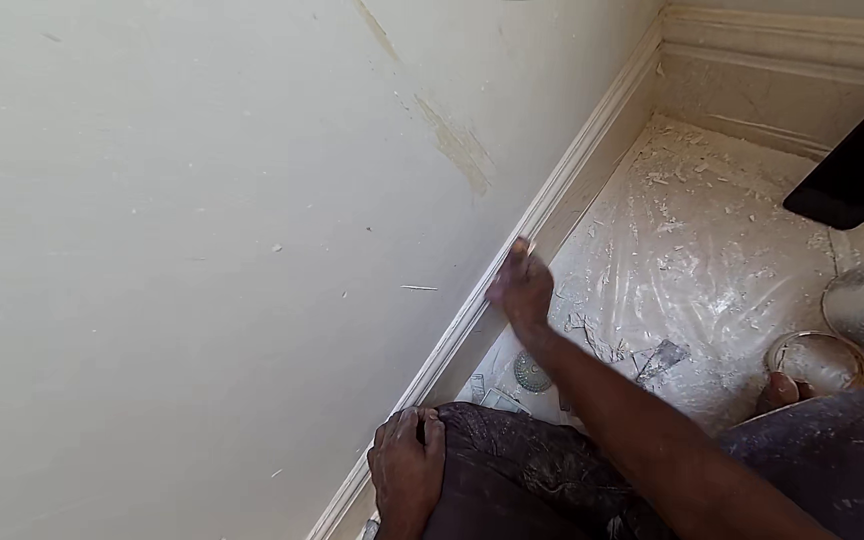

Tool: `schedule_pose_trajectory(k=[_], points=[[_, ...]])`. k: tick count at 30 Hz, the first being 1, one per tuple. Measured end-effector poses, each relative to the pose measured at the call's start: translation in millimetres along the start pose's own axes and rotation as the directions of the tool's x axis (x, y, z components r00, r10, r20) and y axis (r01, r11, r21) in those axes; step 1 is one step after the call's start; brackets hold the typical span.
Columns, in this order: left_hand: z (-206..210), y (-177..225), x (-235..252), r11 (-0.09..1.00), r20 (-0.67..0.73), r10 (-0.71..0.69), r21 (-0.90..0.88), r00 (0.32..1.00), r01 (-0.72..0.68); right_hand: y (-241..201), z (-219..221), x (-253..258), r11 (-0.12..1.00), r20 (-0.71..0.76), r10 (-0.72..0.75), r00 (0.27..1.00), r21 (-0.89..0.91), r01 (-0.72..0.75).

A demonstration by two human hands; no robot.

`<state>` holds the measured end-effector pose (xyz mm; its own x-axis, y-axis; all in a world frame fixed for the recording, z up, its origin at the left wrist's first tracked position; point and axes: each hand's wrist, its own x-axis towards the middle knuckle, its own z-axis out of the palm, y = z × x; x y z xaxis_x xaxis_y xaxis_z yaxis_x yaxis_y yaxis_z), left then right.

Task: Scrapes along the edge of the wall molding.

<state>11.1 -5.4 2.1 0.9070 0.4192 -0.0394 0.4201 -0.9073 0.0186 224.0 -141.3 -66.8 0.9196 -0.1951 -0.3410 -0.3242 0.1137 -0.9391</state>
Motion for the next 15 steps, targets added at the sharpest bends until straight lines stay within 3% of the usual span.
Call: schedule_pose_trajectory(k=[3, 8, 12, 15], points=[[3, -4, -7, 1.0, -0.023, -0.004, -0.001, 1.0, 0.004, -6, -9, 29, 0.999, -0.081, -0.033, 0.996, -0.002, 0.033], [-1, 5, 5, 1.0, 0.009, -0.014, -0.003, 1.0, 0.014, 4, 2, -19, 0.999, 0.04, -0.008, 0.999, -0.035, 0.009], [2, -5, -5, 1.0, -0.013, -0.011, -0.01, 1.0, 0.011, -7, -6, 24, 0.999, -0.044, 0.021, 0.999, 0.031, -0.02], [2, 1, -2, 1.0, -0.022, -0.022, -0.018, 1.0, 0.022, -3, -8, 8, 0.995, -0.027, -0.027, 0.999, -0.093, 0.025]])
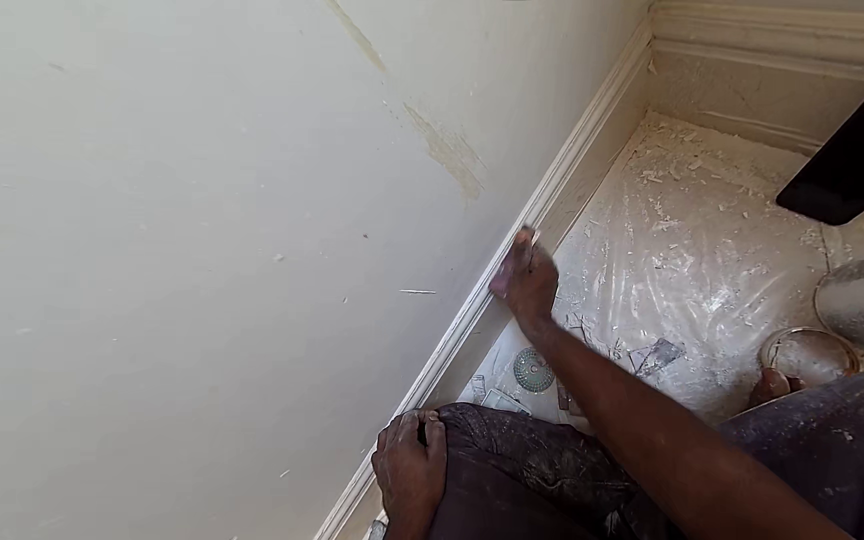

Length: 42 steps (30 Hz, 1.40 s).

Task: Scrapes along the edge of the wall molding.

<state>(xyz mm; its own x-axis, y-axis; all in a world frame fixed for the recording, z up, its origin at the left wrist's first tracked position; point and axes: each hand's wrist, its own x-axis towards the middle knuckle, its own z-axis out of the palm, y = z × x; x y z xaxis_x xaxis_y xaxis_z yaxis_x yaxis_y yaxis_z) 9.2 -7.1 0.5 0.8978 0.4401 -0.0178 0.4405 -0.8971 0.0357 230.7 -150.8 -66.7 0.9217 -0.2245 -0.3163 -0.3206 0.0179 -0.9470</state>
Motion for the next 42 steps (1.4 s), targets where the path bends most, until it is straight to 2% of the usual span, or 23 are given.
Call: schedule_pose_trajectory(k=[2, 4, 8, 10, 13, 17, 20, 22, 24, 26, 28, 30, 33, 35, 38, 42], points=[[-2, 4, 5, 1.0, 0.024, -0.007, 0.005, 1.0, 0.007, 4, 6, -22, 1.0, 0.063, 0.01, 0.998, 0.002, -0.01], [-3, 2, 5, 1.0, 0.031, -0.001, 0.012, 1.0, 0.001, 3, 6, -16, 0.997, 0.066, 0.034, 0.997, 0.066, -0.038], [0, -4, -2, 1.0, -0.007, 0.005, 0.01, 1.0, -0.005, -5, -2, 23, 0.998, -0.06, 0.004, 0.998, 0.068, 0.0], [1, 0, 2, 1.0, -0.013, 0.006, 0.006, 1.0, -0.006, 0, 1, 2, 0.999, -0.033, -0.017, 0.999, 0.026, 0.018], [-2, 3, 6, 1.0, 0.014, 0.009, 0.005, 1.0, -0.009, 8, 9, -21, 0.998, 0.03, -0.011, 1.0, 0.062, 0.009], [1, -7, -3, 1.0, -0.004, 0.013, 0.009, 1.0, -0.013, -1, 1, 18, 0.998, -0.046, -0.011, 0.999, 0.069, 0.014], [1, 0, 2, 1.0, -0.008, 0.005, -0.004, 1.0, -0.005, 2, 3, -10, 1.0, -0.002, -0.021, 1.0, -0.015, 0.021], [-1, 3, 7, 1.0, 0.016, 0.005, 0.007, 1.0, -0.005, 8, 10, -31, 1.0, 0.04, -0.016, 0.999, -0.001, 0.016], [-1, 0, 4, 1.0, 0.025, 0.001, 0.013, 1.0, -0.001, 5, 6, -15, 1.0, 0.066, 0.009, 0.998, 0.026, -0.011], [0, -5, -2, 1.0, 0.007, 0.005, 0.01, 1.0, -0.005, -2, -4, 18, 0.999, 0.009, 0.012, 1.0, 0.045, -0.013], [2, -5, -3, 1.0, -0.013, 0.002, 0.004, 1.0, -0.002, -5, -8, 28, 0.999, -0.047, -0.026, 0.999, 0.018, 0.027], [1, 0, 3, 1.0, 0.003, -0.005, 0.007, 1.0, 0.005, 2, -2, 3, 0.999, 0.014, -0.033, 0.999, -0.025, 0.033], [-2, 3, 8, 1.0, 0.039, -0.002, 0.014, 0.999, 0.001, 12, 13, -31, 0.999, 0.092, 0.016, 0.996, 0.049, -0.02], [0, -2, 3, 1.0, 0.028, 0.01, 0.013, 1.0, -0.011, 10, 10, -13, 0.993, 0.095, 0.041, 0.995, 0.107, -0.051], [2, -4, -2, 1.0, -0.008, 0.011, 0.023, 1.0, -0.01, -8, -10, 45, 0.981, 0.006, 0.059, 0.998, 0.186, -0.059], [2, 0, 2, 0.999, -0.013, -0.008, 0.032, 1.0, 0.008, -33, -35, 111, 0.994, -0.177, 0.037, 0.984, 0.11, -0.017]])
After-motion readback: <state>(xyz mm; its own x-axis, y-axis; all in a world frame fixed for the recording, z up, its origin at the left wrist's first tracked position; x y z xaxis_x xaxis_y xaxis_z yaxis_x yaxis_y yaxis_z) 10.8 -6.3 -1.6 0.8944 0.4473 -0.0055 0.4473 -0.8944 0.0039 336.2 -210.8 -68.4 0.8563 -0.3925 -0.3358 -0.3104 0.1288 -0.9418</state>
